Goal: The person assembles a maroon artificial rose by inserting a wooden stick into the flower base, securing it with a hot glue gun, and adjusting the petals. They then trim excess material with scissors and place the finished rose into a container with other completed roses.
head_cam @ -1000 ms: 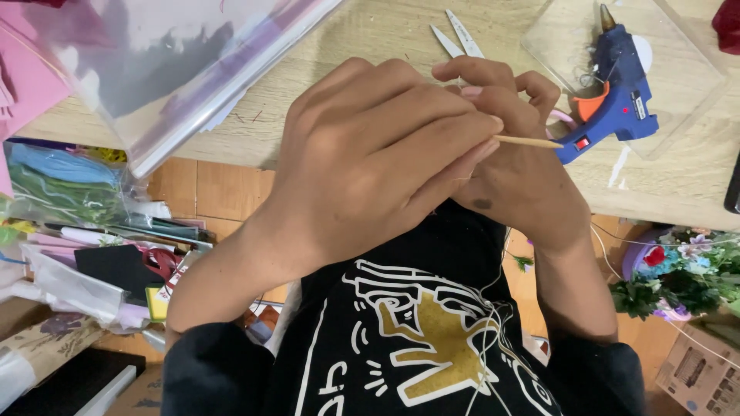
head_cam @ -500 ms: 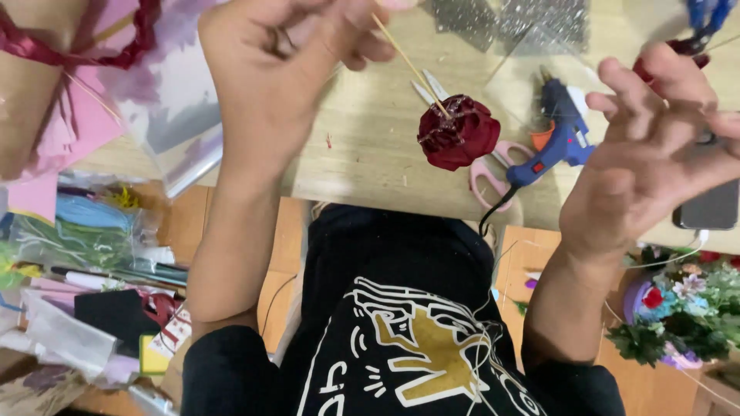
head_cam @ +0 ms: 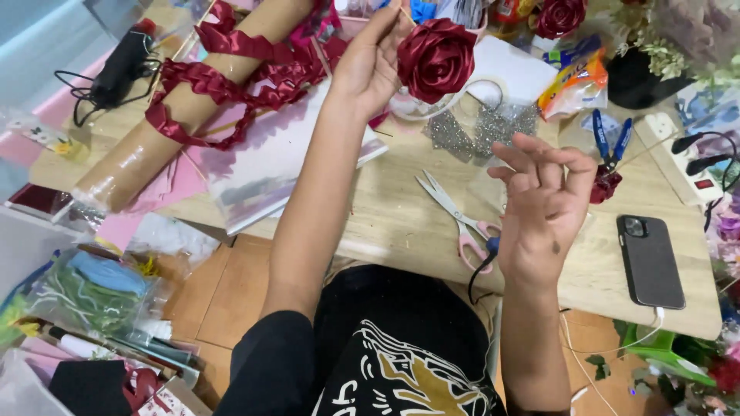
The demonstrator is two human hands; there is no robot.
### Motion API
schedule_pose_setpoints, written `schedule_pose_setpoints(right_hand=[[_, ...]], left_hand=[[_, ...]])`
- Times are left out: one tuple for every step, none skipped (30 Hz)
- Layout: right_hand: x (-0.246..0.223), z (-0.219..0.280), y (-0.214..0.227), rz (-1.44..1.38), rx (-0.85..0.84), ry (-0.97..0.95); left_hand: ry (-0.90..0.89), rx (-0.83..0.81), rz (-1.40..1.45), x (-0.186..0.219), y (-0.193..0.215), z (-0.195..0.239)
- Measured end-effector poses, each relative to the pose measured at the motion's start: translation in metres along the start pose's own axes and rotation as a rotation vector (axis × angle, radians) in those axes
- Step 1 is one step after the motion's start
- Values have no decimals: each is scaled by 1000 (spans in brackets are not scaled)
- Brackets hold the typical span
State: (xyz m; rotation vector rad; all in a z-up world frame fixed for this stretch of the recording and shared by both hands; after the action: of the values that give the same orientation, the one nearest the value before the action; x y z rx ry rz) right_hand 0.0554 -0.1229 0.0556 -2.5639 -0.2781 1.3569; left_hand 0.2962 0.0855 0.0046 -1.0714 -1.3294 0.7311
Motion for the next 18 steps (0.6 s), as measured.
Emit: schedule_pose_setpoints(right_hand=[[-1, 1, -1, -1, -1, 4], [-5, 1, -3, 8, -2, 42], [-9, 2, -3, 19, -2, 81], [-10, 4, -2, 19, -1, 85], [-10, 6, -1, 41, 12, 82], [-9, 7, 0, 62, 26, 79], [-12, 9, 0, 61, 26, 81], [-17, 11, -3, 99, -6, 113], [-22, 14, -6, 137, -37, 144], [-23, 16, -4, 136, -37, 145], [-24, 19, -4, 161, -66, 155], [-26, 21, -4, 186, -95, 166], [-28, 21, -5, 187, -93, 164], [-34, 21, -5, 277, -51, 207], [-40, 22, -5, 369, -9, 248], [-41, 17, -3, 371, -7, 243], [-44, 14, -3, 391, -22, 274], [-47, 10, -3, 410, -38, 305]], left_hand=[[-1, -3, -1, 0, -3, 2], [5, 20, -18, -1, -4, 3], [13, 43, -35, -2, -6, 4], [14, 39, -35, -2, -8, 6], [31, 12, -79, -3, -11, 8], [48, -14, -122, -3, -15, 9], [47, -15, -124, -4, -19, 13], [33, -30, -114, -3, -24, 16], [19, -43, -104, -3, -28, 19], [19, -44, -105, -4, -28, 20], [11, 5, -127, -6, -23, 21], [4, 53, -149, -7, -19, 21], [7, 54, -148, -8, -20, 28], [20, 3, -159, -11, -25, 34], [34, -47, -167, -14, -29, 40], [38, -43, -166, -19, -30, 45], [49, 2, -128, -24, -26, 51], [59, 48, -90, -29, -23, 57]])
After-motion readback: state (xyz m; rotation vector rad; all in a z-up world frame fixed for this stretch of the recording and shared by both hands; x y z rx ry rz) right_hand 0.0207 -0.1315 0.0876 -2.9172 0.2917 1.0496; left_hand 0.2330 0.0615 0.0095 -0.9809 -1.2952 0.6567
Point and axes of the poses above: each hand's wrist, its own z-axis away from the middle knuckle, its own y-axis out of the back of the hand, x = y × z, the point moved 7 cm from there along -z, towards the middle knuckle, and after that the axes turned 1 degree about -x, right-handed, at the moved point
